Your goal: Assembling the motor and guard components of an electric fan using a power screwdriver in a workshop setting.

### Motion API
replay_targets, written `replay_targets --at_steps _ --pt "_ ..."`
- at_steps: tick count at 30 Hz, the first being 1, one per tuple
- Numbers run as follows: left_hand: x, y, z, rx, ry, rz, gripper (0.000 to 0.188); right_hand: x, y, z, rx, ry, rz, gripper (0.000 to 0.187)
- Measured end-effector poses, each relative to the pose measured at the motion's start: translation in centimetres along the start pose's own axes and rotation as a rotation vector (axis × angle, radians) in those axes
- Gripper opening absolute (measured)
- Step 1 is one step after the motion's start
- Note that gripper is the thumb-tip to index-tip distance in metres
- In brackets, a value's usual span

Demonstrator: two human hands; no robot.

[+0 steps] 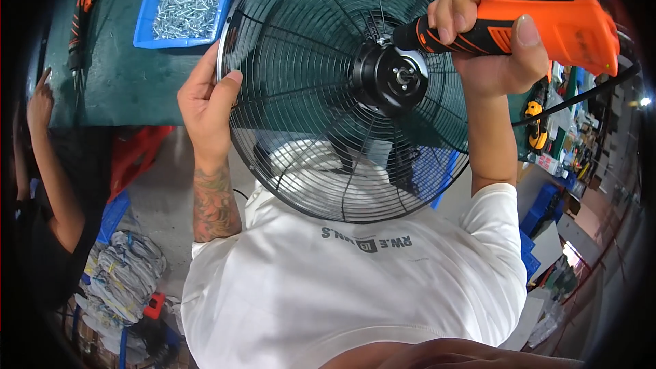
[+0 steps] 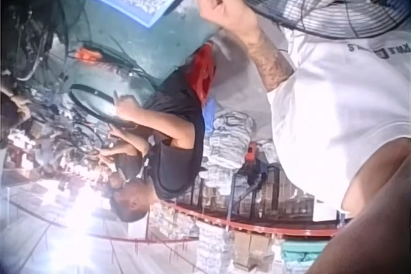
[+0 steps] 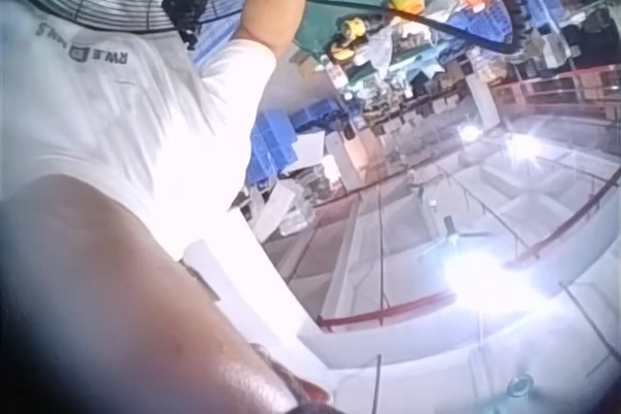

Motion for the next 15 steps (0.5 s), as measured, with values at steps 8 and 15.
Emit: replay_targets --at_steps 8,15 --pt "0.23 0.20 -0.26 0.016 0.013 -0.069 0.053 -0.50 0.18 0.51 0.026 -0.026 0.004 0.053" --pt "0.21 -0.01 -0.28 0.021 0.003 -0.045 0.054 -0.42 0.37 0.16 0.026 -0.041 0.037 0.053"
Point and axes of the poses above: each hand's wrist, its own z-axis away from the middle knuckle, its own x-axis out of the palm, y = z × x, the point moved 4 cm from there along -z, towards the middle knuckle
